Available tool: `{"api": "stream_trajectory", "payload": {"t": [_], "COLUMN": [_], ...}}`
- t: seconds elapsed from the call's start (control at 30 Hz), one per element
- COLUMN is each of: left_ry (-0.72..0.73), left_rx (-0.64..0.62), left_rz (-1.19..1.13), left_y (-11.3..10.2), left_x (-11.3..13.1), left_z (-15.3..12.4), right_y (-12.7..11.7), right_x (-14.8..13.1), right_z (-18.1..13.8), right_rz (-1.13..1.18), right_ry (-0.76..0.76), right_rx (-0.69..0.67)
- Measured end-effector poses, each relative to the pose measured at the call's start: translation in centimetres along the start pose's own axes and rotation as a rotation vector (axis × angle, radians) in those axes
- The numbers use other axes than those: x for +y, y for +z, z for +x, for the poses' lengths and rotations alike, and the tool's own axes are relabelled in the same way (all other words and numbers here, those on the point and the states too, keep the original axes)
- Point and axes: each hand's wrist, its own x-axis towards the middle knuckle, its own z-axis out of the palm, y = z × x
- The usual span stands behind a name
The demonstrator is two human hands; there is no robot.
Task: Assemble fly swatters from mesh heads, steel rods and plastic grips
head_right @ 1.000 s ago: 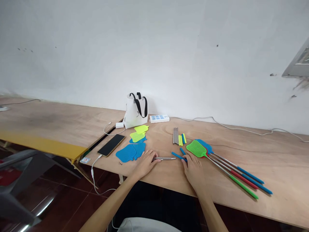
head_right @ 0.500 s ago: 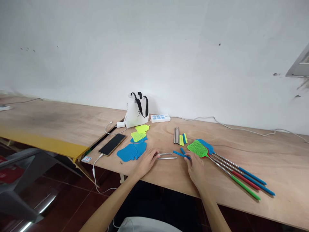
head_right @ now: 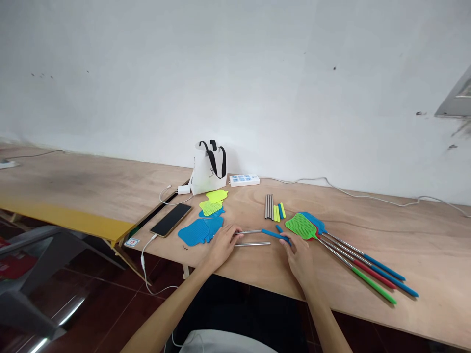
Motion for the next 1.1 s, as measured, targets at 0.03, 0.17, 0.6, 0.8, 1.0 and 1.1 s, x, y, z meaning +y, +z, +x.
{"api": "stream_trajectory", "payload": {"t": [0.03, 0.17, 0.6, 0.8, 1.0, 1.1], "left_ry": [0.001, 0.0, 0.053, 0.044, 0.076, 0.064], "left_rx": [0.004, -0.002, -0.167, -0.183, -0.178, -0.187], "left_rz": [0.0, -0.007, 0.164, 0.224, 0.249, 0.247], "left_y": [0.0, 0.0, 0.4, 0.7, 0.6, 0.6], "left_x": [-0.1, -0.1, 1.2, 0.9, 0.9, 0.9], "left_z": [0.0, 0.0, -1.0, -0.6, -0.6, -0.6], "right_y": [0.0, 0.1, 0.1, 0.0, -0.1, -0.1], "right_x": [0.0, 0.1, -0.3, -1.0, -1.3, -1.3], "right_z": [0.0, 0.0, 0.1, -0.1, -0.1, -0.2], "right_rz": [-0.004, -0.016, -0.026, 0.057, 0.143, 0.195], "right_ry": [-0.01, -0.049, -0.064, 0.02, 0.043, 0.058], "right_rx": [0.005, 0.026, 0.044, 0.065, 0.068, 0.063]}}
